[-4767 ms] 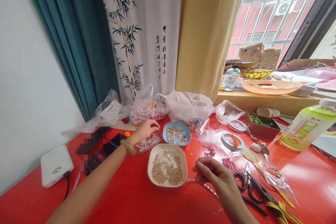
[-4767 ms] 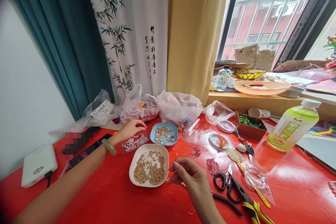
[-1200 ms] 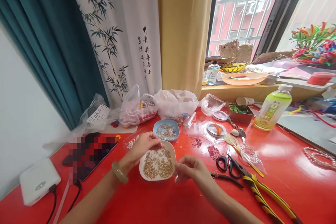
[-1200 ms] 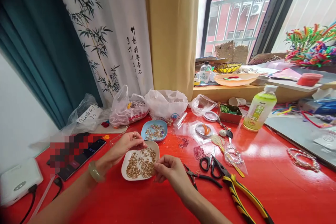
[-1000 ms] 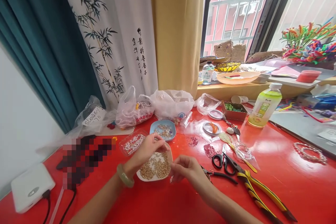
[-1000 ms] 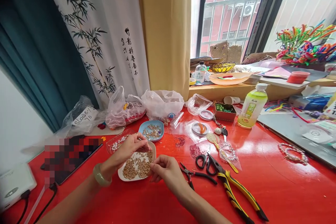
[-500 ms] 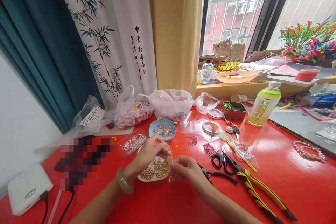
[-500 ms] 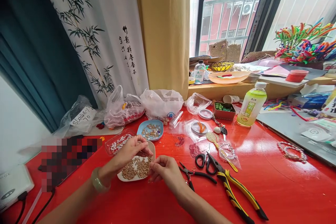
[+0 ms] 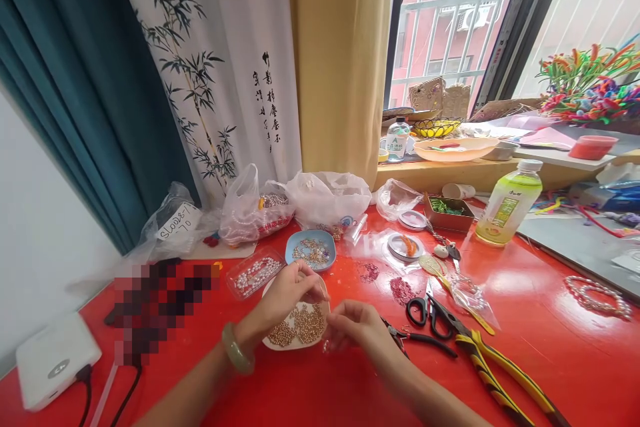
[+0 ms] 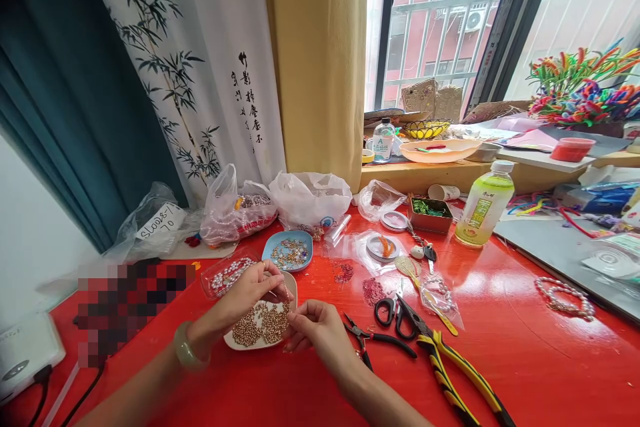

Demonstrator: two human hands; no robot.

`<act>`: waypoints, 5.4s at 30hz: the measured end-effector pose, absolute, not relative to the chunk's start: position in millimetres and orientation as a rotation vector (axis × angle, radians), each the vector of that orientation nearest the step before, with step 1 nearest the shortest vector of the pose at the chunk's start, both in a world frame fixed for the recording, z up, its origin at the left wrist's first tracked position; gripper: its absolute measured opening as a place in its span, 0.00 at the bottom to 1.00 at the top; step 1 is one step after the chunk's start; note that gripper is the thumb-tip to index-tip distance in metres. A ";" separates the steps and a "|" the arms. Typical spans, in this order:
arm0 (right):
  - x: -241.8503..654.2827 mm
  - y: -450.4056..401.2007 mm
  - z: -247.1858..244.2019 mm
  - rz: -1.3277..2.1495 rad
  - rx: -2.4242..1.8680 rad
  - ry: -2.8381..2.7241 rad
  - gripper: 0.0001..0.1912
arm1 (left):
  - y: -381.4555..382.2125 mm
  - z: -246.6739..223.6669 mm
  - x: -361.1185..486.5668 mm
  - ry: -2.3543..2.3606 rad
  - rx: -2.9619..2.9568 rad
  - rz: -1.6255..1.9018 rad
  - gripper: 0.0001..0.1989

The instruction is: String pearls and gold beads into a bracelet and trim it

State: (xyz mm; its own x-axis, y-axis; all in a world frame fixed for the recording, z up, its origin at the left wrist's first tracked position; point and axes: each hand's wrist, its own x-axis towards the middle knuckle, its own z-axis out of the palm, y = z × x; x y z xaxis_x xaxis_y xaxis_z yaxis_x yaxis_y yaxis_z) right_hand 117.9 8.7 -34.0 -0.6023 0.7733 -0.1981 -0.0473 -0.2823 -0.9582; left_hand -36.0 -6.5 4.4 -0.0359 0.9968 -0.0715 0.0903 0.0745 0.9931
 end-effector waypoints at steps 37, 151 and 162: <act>124.3 18.2 -36.0 1.765 -0.865 -1.300 0.18 | -6.3 -8.9 -35.7 1.290 1.204 1.118 0.08; 157.0 21.6 -2.7 -0.361 -0.283 -2.306 0.09 | -16.6 14.2 -44.0 0.947 1.024 0.792 0.09; 156.6 21.0 -2.4 -0.391 -0.264 -2.307 0.10 | -16.5 14.3 -44.1 0.970 1.000 0.798 0.09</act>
